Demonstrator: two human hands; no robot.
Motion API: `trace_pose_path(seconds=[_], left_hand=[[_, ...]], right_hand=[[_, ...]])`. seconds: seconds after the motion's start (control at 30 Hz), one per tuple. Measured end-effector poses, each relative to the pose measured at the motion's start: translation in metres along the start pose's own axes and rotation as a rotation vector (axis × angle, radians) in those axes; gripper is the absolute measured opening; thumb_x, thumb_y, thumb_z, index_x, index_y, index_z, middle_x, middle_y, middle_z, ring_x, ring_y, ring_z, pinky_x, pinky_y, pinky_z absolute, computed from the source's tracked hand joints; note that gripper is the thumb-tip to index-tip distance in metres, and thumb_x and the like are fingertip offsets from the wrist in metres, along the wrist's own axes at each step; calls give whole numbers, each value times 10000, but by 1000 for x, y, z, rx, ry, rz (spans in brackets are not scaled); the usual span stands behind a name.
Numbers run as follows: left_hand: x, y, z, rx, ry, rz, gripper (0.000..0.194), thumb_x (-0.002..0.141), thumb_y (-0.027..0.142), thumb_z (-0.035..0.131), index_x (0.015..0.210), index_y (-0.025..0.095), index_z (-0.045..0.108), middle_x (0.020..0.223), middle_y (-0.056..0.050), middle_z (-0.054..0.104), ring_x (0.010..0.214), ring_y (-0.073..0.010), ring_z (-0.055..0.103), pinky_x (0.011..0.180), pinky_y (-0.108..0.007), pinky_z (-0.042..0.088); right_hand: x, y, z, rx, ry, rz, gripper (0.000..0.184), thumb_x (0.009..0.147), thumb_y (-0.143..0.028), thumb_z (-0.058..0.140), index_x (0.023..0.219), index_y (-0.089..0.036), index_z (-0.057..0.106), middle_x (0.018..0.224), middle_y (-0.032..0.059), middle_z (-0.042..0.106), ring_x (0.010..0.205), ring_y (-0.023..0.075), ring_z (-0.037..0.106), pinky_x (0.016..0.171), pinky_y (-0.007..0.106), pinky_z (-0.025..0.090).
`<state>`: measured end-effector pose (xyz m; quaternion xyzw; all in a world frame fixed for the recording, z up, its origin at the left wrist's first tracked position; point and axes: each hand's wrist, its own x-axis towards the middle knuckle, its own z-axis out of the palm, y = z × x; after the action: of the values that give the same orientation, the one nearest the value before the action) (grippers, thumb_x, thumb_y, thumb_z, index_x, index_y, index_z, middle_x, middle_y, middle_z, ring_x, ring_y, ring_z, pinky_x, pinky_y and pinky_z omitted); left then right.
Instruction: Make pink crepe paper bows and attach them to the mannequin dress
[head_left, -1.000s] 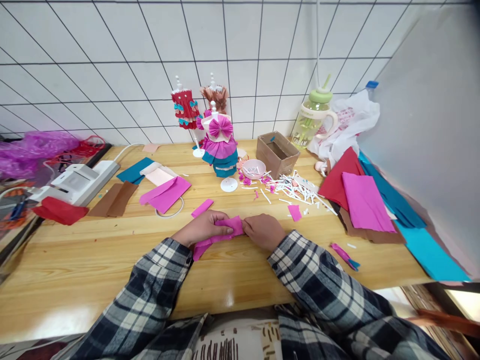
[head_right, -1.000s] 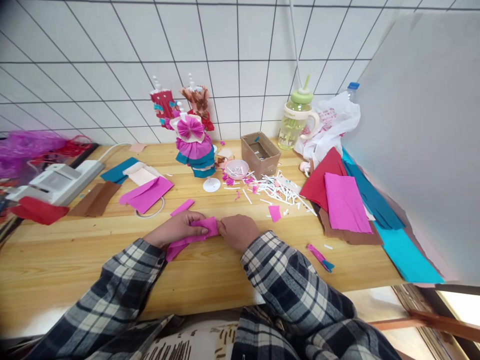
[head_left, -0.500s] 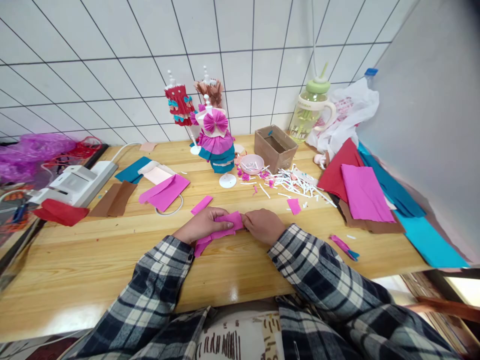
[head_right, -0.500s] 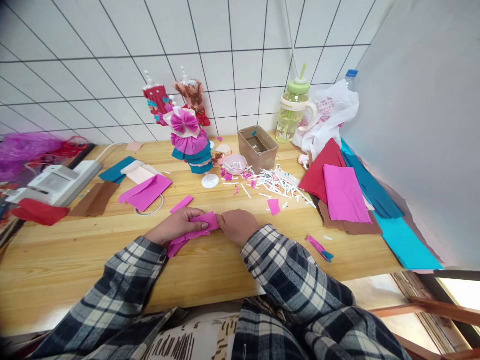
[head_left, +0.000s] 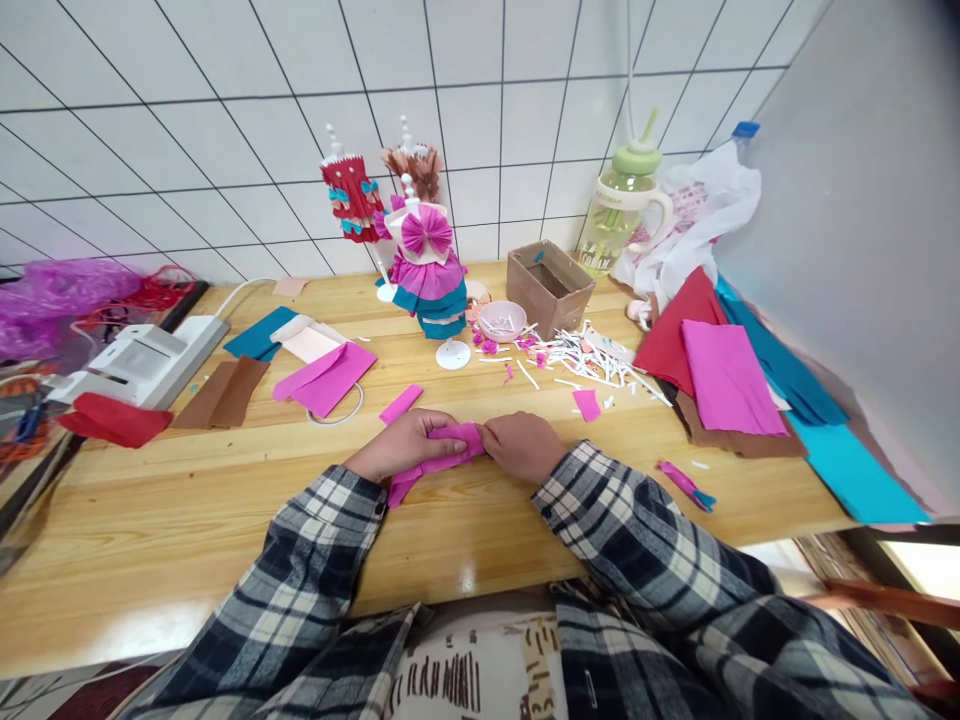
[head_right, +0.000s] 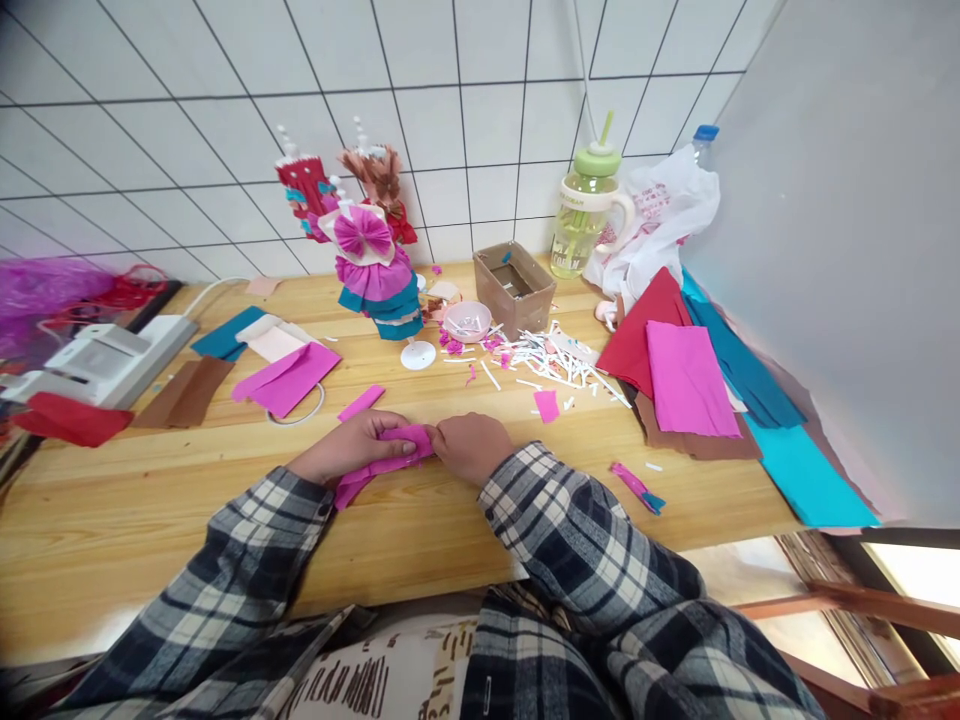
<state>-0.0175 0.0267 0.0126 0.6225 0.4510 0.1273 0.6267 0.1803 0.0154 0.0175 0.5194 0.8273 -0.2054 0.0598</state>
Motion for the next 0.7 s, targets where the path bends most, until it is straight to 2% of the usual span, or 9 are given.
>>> trace_pose_path(seconds=[0.3, 0.7], left_hand=[[3, -12, -3, 35, 29, 16, 337, 743, 441, 701, 927, 159, 705, 917, -37, 741, 847, -206, 663, 785, -307, 509], [1, -7, -2, 101, 30, 42, 298, 759, 436, 678, 898, 174, 706, 874, -22, 740, 799, -187, 661, 739, -274, 500]], right_hand=[[0, 1, -1, -40, -23, -35, 518, 993, -414, 226, 991, -199, 698, 995, 87, 721, 866, 207, 659, 708, 295, 424], [1, 2, 0, -29, -10, -42, 556, 985, -427, 202, 957, -202, 709, 961, 83, 727, 841, 212, 659, 671, 299, 409]])
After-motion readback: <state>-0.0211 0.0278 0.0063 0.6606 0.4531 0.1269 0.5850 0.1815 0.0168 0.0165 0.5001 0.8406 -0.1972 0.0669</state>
